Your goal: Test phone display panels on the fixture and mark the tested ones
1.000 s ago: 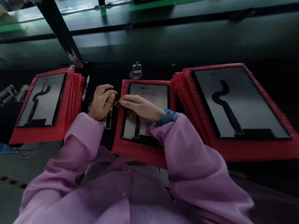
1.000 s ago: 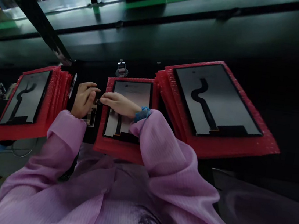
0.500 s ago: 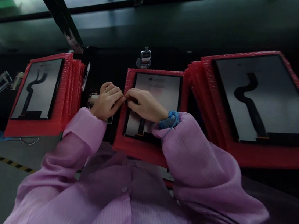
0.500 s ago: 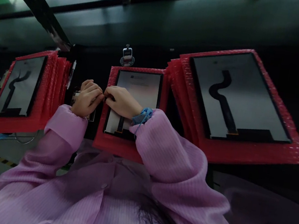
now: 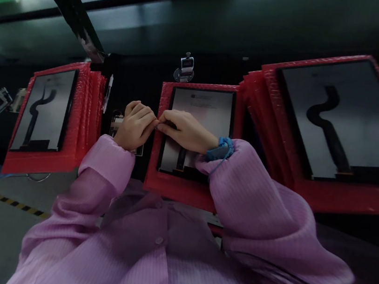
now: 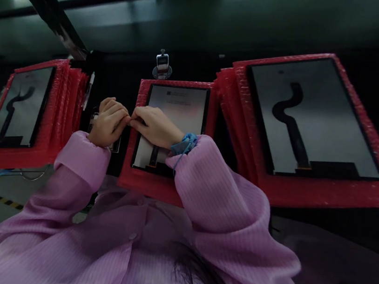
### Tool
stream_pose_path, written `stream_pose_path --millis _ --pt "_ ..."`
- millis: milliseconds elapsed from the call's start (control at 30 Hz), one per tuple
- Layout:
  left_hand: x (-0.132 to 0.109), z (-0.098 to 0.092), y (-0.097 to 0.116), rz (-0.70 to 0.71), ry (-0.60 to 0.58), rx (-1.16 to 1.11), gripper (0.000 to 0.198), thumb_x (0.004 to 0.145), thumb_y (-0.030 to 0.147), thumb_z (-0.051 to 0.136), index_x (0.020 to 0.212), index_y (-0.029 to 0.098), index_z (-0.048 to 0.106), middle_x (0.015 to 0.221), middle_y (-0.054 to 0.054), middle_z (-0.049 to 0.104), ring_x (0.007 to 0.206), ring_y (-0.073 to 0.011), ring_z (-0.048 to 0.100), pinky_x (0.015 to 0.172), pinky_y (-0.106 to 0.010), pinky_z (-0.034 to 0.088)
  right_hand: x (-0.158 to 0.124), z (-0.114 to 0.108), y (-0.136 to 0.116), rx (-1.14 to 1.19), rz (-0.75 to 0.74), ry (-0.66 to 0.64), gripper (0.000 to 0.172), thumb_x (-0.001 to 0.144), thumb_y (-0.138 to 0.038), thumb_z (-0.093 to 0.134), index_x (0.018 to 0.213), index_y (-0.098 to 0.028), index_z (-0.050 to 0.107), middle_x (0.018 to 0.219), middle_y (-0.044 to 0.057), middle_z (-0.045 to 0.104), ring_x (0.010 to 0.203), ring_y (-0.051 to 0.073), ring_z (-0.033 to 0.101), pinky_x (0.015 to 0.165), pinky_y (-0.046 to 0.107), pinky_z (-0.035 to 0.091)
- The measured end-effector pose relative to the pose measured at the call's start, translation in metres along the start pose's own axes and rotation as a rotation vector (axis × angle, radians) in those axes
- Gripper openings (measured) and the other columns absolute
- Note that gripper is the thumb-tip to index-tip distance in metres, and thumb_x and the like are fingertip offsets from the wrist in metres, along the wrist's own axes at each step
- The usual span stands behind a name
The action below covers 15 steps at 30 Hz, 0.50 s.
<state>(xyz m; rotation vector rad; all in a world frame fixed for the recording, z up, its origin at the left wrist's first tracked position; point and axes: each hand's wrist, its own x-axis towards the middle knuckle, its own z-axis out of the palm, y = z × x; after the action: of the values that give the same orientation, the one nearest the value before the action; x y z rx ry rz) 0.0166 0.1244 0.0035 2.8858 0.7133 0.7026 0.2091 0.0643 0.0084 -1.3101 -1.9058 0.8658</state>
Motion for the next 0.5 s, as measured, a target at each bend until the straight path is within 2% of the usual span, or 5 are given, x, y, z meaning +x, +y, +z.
stream_pose_path --millis 133,200,300,400,500 --pt "0.0 0.003 -0.001 -0.005 0.047 0.026 0.046 0.109 0.042 0.028 0.083 0.022 0.059 0.085 -0.004 0.066 0.09 -0.0209 0.059 0.106 -0.046 0.039 -0.001 -0.003 -0.002 0.065 0.037 0.009 0.015 0.092 -0.028 0.057 0.08 -0.02 0.055 0.077 0.001 0.06 0.072 0.014 0.05 0.071 0.028 0.036" --pt "0.0 0.002 -0.003 -0.068 0.145 0.035 0.046 0.109 0.043 0.028 0.08 0.021 0.057 0.082 -0.004 0.064 0.087 -0.0206 0.059 0.1 -0.045 0.042 -0.003 -0.005 -0.002 0.109 0.07 0.015 0.017 0.093 -0.031 0.057 0.082 -0.019 0.056 0.076 0.0 0.059 0.071 0.013 0.049 0.07 0.028 0.036" --pt "0.0 -0.003 -0.009 -0.232 0.441 0.007 0.042 0.11 0.043 0.028 0.089 0.02 0.056 0.09 -0.007 0.063 0.093 -0.0208 0.059 0.094 -0.043 0.046 -0.004 -0.008 -0.003 0.226 0.098 0.053 0.025 0.097 -0.039 0.051 0.083 -0.019 0.057 0.08 0.002 0.06 0.075 0.015 0.052 0.072 0.029 0.04" --pt "0.003 -0.013 -0.009 -0.34 0.791 0.001 0.038 0.109 0.049 0.03 0.109 0.018 0.051 0.112 -0.013 0.059 0.114 -0.0229 0.055 0.106 -0.046 0.046 -0.002 -0.009 -0.002 0.325 0.1 0.169 0.037 0.102 -0.044 0.039 0.083 -0.02 0.058 0.088 0.005 0.064 0.084 0.018 0.058 0.079 0.033 0.046" --pt "0.005 -0.026 0.013 -0.31 0.943 0.032 0.035 0.108 0.051 0.029 0.112 0.021 0.046 0.115 -0.013 0.054 0.116 -0.0246 0.055 0.108 -0.05 0.047 -0.001 -0.015 0.0 0.184 0.153 0.404 0.03 0.102 -0.04 0.04 0.087 -0.021 0.059 0.094 0.006 0.066 0.09 0.02 0.061 0.088 0.037 0.048"
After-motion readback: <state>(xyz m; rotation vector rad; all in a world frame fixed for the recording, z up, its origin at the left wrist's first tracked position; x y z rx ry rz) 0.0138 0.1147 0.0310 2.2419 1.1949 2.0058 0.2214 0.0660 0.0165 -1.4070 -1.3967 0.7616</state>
